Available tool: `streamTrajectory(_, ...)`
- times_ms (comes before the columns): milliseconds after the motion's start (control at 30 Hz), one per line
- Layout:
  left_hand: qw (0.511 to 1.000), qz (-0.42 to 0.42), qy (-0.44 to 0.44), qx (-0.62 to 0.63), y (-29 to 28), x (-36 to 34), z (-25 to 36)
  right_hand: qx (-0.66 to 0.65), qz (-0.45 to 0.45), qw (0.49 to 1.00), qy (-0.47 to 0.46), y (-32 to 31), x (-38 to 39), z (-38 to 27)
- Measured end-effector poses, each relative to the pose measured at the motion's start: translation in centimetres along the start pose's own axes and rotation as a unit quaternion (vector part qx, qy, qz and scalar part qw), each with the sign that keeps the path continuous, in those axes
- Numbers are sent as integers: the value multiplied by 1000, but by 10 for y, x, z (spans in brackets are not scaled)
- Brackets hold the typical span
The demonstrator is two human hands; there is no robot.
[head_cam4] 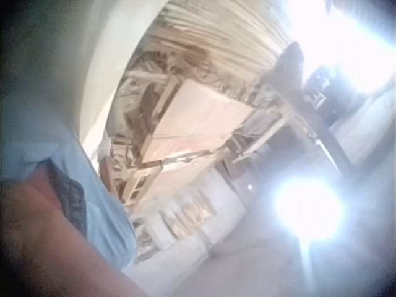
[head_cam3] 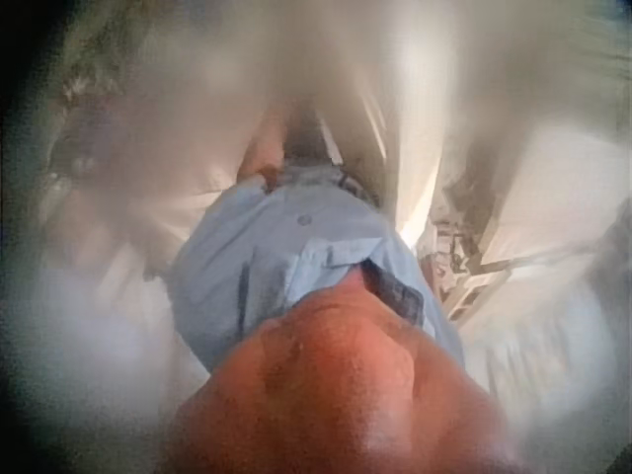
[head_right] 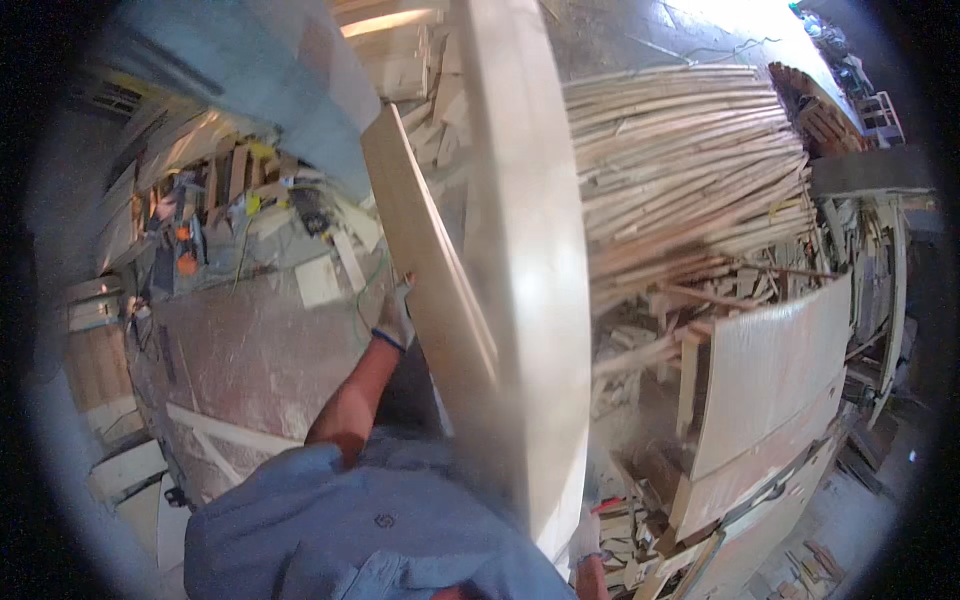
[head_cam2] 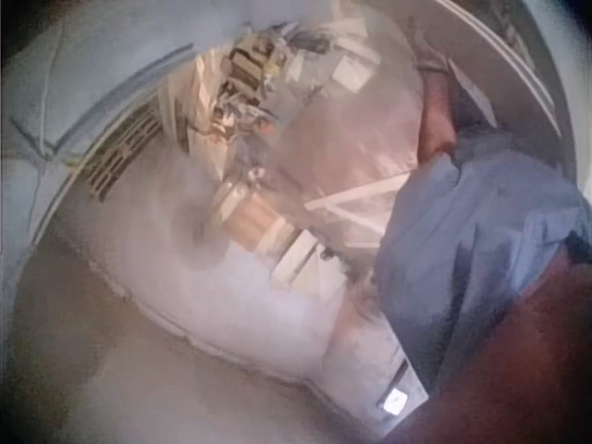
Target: The person measures a curved wooden plank with a tape measure and marks it with a red pencil. They then move the plank to a workbench and continue measuring and marking it.
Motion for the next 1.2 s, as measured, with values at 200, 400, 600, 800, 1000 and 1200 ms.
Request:
streamTrajectory(200,998,34,-49,-12,48,-91,116,38,2,998,46,110,-3,-127)
streamTrajectory(400,995,-38,-79,47,143,-166,225,20,-2,998,55,191,-34,-232)
streamTrajectory(600,997,-16,-63,-45,214,-257,327,3,-27,999,34,231,-118,-331)
streamTrajectory(800,999,-41,3,-1,358,-315,406,-140,36,988,-45,244,-248,-412)
streamTrajectory(1000,999,38,6,-7,435,-406,465,-57,-12,998,-30,238,-316,-557)
streamTrajectory(1200,997,76,-22,-8,524,-559,496,-76,3,997,-4,237,-419,-694)
Point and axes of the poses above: each hand's wrist, its own x-axis away from the middle knuckle, its own y-axis out of the palm, z = x × y, the point moved 7 cm from there along -x, towards the middle knuckle, and after that the axes turned 14 degrees about -y, right-handed, at the moved point
